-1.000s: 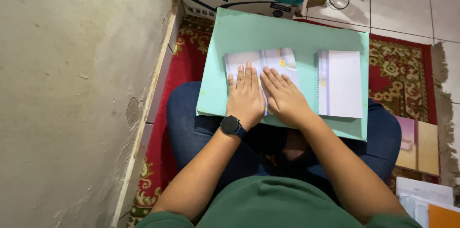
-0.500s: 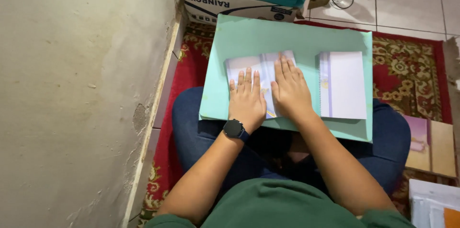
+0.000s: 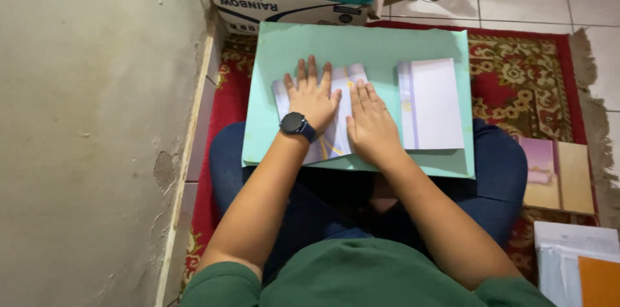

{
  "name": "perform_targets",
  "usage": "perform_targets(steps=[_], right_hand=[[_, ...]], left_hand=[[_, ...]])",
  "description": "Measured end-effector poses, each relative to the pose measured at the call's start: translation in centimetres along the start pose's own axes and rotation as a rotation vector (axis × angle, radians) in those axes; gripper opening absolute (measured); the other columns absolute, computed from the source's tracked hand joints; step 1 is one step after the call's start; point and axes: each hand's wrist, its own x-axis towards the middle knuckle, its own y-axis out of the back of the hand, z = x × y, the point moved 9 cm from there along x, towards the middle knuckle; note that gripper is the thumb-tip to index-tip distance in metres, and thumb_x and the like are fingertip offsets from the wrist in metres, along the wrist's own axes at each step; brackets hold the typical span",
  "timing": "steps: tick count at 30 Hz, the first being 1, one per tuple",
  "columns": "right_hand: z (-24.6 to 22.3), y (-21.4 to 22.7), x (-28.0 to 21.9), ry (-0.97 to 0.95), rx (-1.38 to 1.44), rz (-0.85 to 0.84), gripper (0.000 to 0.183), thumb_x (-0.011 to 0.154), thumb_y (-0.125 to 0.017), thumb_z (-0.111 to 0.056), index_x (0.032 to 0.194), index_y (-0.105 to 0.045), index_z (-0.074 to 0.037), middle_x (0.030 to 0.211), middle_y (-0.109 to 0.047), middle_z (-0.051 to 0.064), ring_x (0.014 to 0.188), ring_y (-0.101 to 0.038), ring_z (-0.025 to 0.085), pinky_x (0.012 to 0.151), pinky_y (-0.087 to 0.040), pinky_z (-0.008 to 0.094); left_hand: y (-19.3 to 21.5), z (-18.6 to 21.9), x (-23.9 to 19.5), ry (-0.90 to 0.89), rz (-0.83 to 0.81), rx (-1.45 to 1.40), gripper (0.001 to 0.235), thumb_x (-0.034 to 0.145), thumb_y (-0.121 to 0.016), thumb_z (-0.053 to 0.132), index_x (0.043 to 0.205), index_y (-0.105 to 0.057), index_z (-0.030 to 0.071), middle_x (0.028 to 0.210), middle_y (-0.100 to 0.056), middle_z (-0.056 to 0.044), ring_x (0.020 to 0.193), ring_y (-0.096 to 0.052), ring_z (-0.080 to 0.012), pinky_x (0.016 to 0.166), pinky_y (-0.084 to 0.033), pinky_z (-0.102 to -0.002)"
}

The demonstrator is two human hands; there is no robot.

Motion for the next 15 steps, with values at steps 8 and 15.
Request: perform_targets(steps=[8,15], right_hand=[[0.0,0.4,-0.4,0.02,0.005,0.067,0.065,0.1,-0.04,-0.03,0.157,-0.035,0.002,0.163,-0.034,0.023,0.151,-0.032,0.036,0.12,-0.027,0.045],[0.7,2.5,-2.4,0.061,-0.054,0.158,0.05,0.1,-0.043,-0.02,0.141,-0.054,0.006,0.153,-0.047,0.027,0.144,-0.042,0.042,0.116,-0.033,0.048]], left_hand=[[3.6,2.2,-8.2,-0.163,0.035,-0.102,0.07,0.102,-0.038,0.052,0.157,-0.034,0.009,0.162,-0.031,-0.021,0.151,-0.025,-0.0399,0.118,-0.013,-0.064],[5.1,2.3,-10.1,-0.213,0.144,-0.138,0.065,0.105,-0.033,0.049,0.158,-0.034,0.011,0.163,-0.032,-0.018,0.15,-0.029,-0.0367,0.12,-0.009,-0.057]])
